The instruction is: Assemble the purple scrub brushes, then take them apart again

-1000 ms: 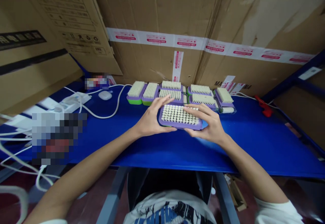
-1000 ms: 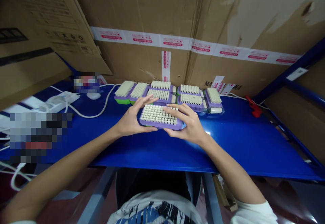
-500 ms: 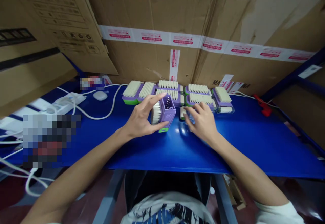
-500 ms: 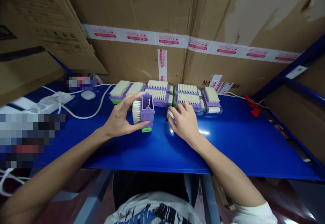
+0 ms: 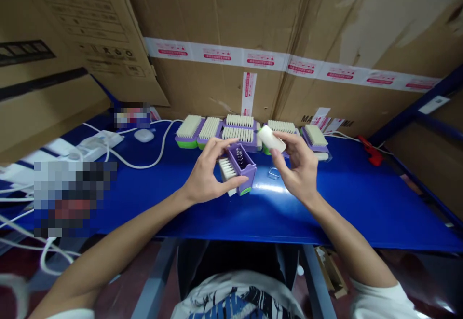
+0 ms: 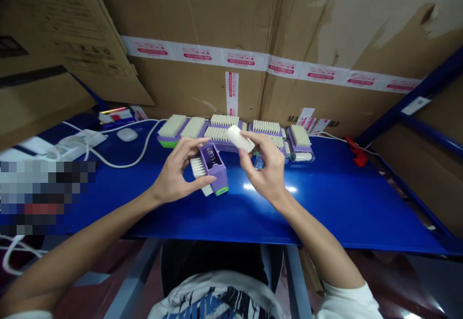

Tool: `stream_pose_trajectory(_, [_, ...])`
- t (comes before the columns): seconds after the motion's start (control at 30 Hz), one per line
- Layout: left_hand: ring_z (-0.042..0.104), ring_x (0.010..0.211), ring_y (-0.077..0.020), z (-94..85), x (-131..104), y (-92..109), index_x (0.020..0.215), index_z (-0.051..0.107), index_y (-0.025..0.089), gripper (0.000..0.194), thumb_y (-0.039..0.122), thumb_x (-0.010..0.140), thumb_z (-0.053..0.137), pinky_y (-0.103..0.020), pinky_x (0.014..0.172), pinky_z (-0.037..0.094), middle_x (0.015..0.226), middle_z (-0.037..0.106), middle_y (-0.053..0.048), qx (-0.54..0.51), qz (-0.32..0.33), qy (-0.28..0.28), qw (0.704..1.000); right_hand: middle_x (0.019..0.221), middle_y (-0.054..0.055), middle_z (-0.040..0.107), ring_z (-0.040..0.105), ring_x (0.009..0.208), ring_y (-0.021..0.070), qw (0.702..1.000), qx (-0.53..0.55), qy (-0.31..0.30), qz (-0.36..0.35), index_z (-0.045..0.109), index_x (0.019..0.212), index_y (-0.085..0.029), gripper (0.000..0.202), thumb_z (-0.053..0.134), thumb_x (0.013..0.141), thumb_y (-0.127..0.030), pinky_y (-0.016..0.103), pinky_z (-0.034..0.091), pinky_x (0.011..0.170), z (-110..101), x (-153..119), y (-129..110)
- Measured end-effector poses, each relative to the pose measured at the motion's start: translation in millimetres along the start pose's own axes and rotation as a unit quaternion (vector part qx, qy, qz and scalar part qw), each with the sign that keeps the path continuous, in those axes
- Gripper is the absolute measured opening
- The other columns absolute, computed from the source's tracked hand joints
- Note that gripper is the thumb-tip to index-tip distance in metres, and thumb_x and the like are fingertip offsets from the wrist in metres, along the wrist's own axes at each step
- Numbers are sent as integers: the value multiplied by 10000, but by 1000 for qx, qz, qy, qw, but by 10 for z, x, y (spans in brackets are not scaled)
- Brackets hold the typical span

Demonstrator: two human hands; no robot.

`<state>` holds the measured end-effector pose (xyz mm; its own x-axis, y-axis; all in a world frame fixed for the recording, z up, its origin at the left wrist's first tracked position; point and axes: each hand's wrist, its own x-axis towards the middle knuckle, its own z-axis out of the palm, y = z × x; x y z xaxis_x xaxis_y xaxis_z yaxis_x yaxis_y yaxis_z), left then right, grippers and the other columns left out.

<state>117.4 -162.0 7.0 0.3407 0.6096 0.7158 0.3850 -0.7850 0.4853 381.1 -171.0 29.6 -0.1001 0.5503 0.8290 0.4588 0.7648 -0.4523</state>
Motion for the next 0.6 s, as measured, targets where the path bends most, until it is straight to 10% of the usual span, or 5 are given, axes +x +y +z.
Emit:
stream_pose_trajectory(0.2, [787,1209,-321,124,-46,112,1433,669,222,740,573,862,983,-489,1087,656,1342,786,-133,-8,-50,74,996,1205,89,850,815,1073,216,988,-16,-111,-104,805,1358,-229,284,690,1105,-172,386,691,937,109,200,-422])
stream_pose_trajectory(0.6, [804,1171,-307,184,-18,178,1316,735,208,619,520,848,996,-457,1055,655,1258,824,-109,-14,-54,128,990,1050,120,879,829,870,247,957,-135,-255,-32,868,1347,-144,316,665,1125,-241,362,617,786,87,482,-653])
